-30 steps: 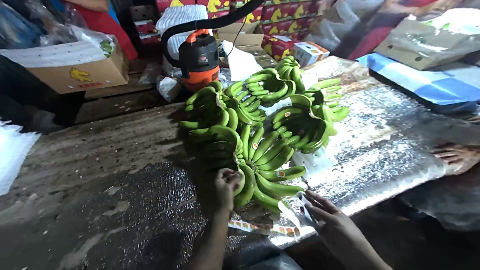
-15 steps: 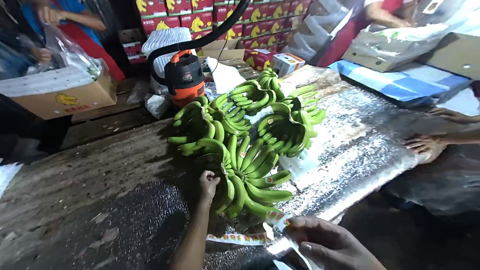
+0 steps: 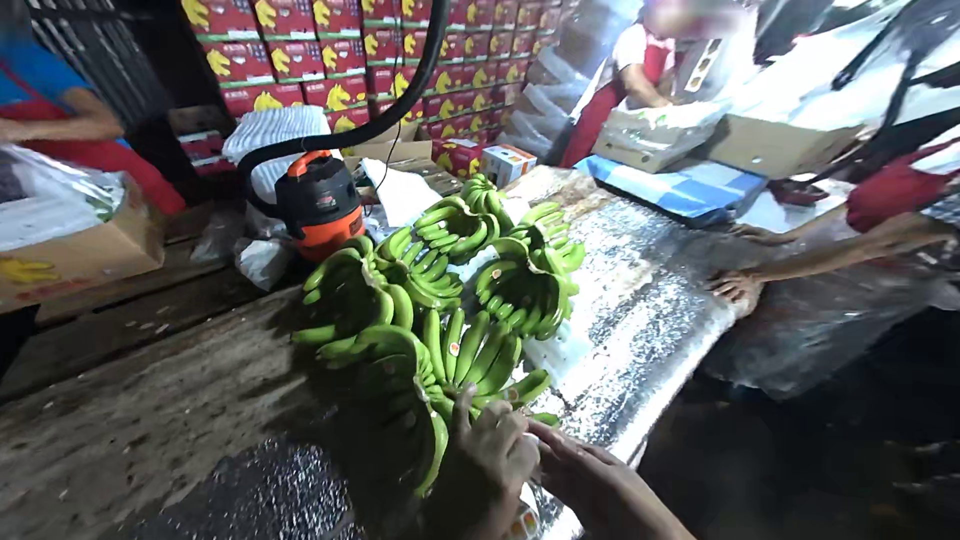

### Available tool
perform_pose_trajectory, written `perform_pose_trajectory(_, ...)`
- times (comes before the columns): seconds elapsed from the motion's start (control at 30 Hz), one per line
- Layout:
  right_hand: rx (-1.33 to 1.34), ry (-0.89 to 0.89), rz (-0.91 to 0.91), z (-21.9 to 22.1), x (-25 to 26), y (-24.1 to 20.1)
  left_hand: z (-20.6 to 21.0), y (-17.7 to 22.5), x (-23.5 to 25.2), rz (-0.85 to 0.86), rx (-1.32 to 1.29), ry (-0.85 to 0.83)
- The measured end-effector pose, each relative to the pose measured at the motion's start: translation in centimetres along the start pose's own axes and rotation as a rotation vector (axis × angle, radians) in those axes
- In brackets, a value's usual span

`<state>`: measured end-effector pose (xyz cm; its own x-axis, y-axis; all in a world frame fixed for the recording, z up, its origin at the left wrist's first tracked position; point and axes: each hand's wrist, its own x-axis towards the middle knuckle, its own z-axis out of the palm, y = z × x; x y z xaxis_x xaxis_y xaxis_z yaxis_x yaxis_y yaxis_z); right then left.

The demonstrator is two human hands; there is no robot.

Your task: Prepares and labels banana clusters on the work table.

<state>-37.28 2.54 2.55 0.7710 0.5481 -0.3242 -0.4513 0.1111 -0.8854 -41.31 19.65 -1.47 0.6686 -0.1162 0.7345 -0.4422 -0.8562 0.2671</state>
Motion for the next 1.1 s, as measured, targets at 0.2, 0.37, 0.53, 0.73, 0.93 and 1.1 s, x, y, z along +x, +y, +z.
perform_pose_trajectory(0.2, 0.197, 0.346, -0.439, -3.2, 3.2, -5.4, -1.7, -6.7, -1.0, -0.388, -0.675, 0.216)
perform_pose_trajectory(0.37, 0.084, -0.054, -0.688, -0.4, 1.8, -12.1, -4.1, -19.4, -1.0, -0.979, -0.612, 0.470)
perform_pose_trajectory(0.53, -0.040, -0.219, -0.466, 1.7, 6.0, -10.1, -6.4, -30.4, -1.9, -1.264, -0.485, 0.613)
perform_pose_trajectory(0.73, -0.080, -0.183, -0.353, 4.1, 12.0, -8.7, -4.2, -40.2, -2.4, -1.541, -0.529, 0.465)
perform_pose_trajectory(0.93, -0.133, -0.179, -0.207, 5.3, 16.8, -5.8, 1.7, -44.9, 0.7, -1.617, -0.674, 0.617)
perform_pose_trajectory(1.1, -0.156, -0.149, -0.134, 6.1, 19.1, -4.8, 4.6, -48.5, 1.6, -1.705, -0.458, 0.540)
